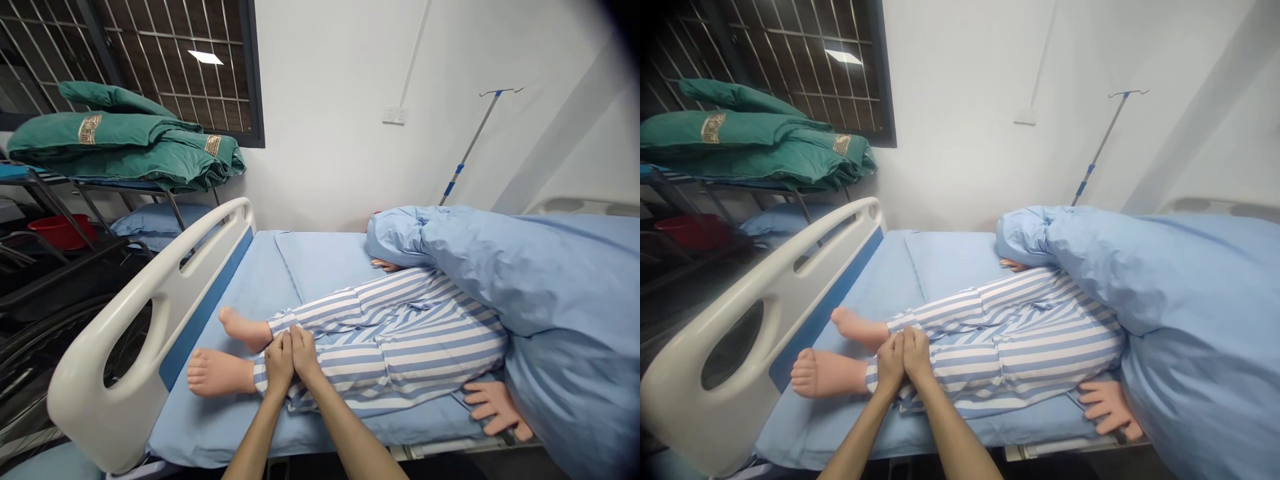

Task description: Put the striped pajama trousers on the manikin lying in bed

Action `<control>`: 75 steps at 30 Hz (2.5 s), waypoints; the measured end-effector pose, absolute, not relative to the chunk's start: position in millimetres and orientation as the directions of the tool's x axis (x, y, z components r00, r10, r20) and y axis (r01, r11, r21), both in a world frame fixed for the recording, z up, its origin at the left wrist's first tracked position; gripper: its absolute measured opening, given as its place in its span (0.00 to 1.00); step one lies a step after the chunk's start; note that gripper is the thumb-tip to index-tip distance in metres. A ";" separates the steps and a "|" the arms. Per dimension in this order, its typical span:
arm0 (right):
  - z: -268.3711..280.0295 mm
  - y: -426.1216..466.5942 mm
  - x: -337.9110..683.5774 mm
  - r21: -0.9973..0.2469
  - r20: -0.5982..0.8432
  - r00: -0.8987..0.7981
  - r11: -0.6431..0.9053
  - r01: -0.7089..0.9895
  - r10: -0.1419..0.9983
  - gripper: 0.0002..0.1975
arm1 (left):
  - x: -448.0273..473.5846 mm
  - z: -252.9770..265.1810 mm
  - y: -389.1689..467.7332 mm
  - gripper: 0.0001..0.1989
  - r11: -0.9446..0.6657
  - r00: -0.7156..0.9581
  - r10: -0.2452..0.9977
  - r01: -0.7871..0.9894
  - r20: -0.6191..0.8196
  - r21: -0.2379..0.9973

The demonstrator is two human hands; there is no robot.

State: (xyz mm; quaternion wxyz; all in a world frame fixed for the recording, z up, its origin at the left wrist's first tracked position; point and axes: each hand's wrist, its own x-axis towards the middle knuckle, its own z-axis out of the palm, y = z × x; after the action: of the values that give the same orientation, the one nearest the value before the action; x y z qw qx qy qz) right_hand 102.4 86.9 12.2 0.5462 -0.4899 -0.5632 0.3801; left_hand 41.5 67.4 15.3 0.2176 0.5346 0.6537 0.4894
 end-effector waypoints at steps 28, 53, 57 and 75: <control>25.6 82.6 147.6 -0.929 0.307 0.061 0.285 0.237 0.950 0.21 | 47.7 17.4 63.2 0.14 -0.053 -0.237 0.938 0.626 0.254 0.778; 22.0 82.1 152.7 -0.959 0.281 0.145 0.273 0.074 0.949 0.20 | 88.9 91.6 80.2 0.17 -0.223 -0.400 0.892 0.007 0.208 0.975; 23.0 82.8 156.2 -0.969 0.236 0.118 0.242 -0.042 0.965 0.20 | 95.6 85.7 82.8 0.16 -0.240 -0.412 0.874 0.092 0.256 0.967; 21.7 85.3 160.1 -0.962 0.260 0.182 0.270 -0.031 0.948 0.17 | 99.0 28.1 75.2 0.16 -0.084 -0.290 0.934 0.397 0.211 0.914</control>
State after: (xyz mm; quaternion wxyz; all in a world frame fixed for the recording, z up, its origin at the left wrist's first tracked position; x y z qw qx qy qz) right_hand 160.1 85.3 21.7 0.6184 -0.4564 -0.5026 0.3957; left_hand 99.0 75.2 28.1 0.2647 0.5340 0.6229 0.5067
